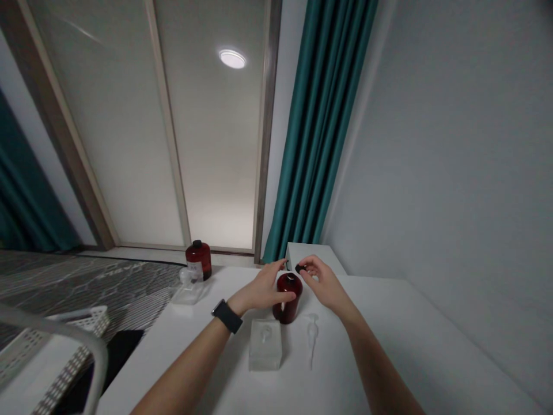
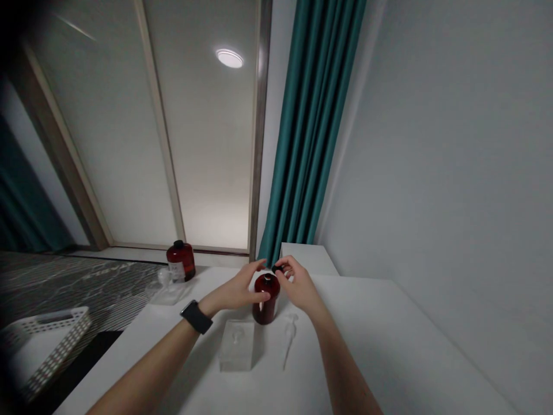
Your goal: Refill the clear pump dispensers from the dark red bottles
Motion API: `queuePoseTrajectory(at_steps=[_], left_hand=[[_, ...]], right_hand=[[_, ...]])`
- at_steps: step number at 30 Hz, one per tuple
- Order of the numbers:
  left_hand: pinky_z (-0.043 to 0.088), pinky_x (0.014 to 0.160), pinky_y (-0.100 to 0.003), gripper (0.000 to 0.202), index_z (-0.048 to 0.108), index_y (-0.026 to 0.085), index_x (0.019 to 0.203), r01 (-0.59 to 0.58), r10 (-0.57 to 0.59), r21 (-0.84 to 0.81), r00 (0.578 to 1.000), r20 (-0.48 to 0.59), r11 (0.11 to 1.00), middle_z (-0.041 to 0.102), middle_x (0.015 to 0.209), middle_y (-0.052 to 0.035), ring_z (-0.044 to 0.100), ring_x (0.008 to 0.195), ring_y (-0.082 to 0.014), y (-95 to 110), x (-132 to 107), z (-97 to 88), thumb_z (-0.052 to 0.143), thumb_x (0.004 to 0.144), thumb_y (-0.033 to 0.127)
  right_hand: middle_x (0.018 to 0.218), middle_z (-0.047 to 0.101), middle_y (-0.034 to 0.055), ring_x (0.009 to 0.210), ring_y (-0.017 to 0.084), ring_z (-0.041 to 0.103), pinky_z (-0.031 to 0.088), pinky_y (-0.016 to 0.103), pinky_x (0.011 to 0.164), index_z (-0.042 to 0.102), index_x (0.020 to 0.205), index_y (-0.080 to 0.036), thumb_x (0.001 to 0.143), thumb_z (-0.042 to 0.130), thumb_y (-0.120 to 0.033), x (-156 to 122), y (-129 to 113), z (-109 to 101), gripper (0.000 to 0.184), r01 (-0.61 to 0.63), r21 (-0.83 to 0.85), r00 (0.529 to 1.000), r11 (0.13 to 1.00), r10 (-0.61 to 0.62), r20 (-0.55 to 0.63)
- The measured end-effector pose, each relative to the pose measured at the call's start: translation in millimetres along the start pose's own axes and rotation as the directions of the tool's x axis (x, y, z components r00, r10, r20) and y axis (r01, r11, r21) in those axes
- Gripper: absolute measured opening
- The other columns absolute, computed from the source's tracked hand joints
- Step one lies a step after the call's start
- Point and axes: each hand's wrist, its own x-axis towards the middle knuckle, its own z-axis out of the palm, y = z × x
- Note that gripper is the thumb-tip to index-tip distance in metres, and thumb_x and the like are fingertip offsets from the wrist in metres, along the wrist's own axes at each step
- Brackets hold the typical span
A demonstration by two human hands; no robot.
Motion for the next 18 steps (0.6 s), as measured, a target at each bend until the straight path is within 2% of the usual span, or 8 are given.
queuePoseTrajectory(at_steps=[3,6,10,15,18], left_hand=[[0.038,0.112,-0.053,0.076,0.046,0.016,0.14,-0.033,0.032,0.008,0.999,0.04,0.999,0.054,0.139,-0.0178,0.051,0.129,-0.0346,-4.3,-0.1,1.6,0.078,0.074,0.035],[0.041,0.109,-0.051,0.069,0.049,0.019,0.139,-0.076,0.073,0.019,0.992,0.1,0.997,0.058,0.135,-0.0145,0.054,0.124,-0.0329,-1.9,-3.2,-4.5,0.075,0.076,0.034],[0.043,0.104,-0.05,0.068,0.05,0.021,0.14,-0.094,0.075,0.106,0.982,0.171,0.99,0.062,0.133,-0.0121,0.056,0.119,-0.0342,1.2,-7.3,-13.1,0.073,0.076,0.027],[0.044,0.1,-0.045,0.038,0.064,0.022,0.115,-0.13,0.11,0.193,0.987,0.113,0.973,0.068,0.115,-0.0082,0.059,0.11,-0.0321,5.6,-11.6,-21.2,0.071,0.079,0.032],[0.046,0.097,-0.045,0.031,0.065,0.02,0.106,-0.119,0.094,0.228,0.989,0.117,0.966,0.068,0.109,-0.0086,0.06,0.107,-0.0319,8.9,-14.1,-26.8,0.073,0.079,0.034]], right_hand=[[0.081,0.065,0.0003,0.074,0.017,0.061,0.049,0.03,0.069,0.061,0.093,-0.021,0.083,0.056,-0.027,7.5,-2.9,-2.1,0.012,0.005,-0.006,0.998,1.0,-0.004,0.06],[0.076,0.063,-0.0021,0.07,0.016,0.058,0.047,0.029,0.069,0.063,0.092,-0.022,0.082,0.056,-0.023,5.5,-8.2,0.8,0.012,0.02,-0.032,0.993,0.999,-0.016,0.114],[0.081,0.064,-0.0017,0.074,0.017,0.057,0.046,0.03,0.073,0.063,0.092,-0.023,0.081,0.056,-0.018,0.5,-12.8,4.4,0.015,0.029,-0.078,0.987,0.997,-0.016,0.157],[0.094,0.068,0.0009,0.086,0.018,0.061,0.048,0.032,0.08,0.064,0.095,-0.023,0.083,0.053,-0.015,-2.7,-18.3,4.6,0.019,0.05,-0.092,0.973,0.994,-0.028,0.229],[0.097,0.069,0.0023,0.09,0.019,0.063,0.049,0.033,0.082,0.065,0.097,-0.023,0.083,0.051,-0.012,-3.9,-23.0,3.5,0.022,0.067,-0.081,0.955,0.994,-0.041,0.295]])
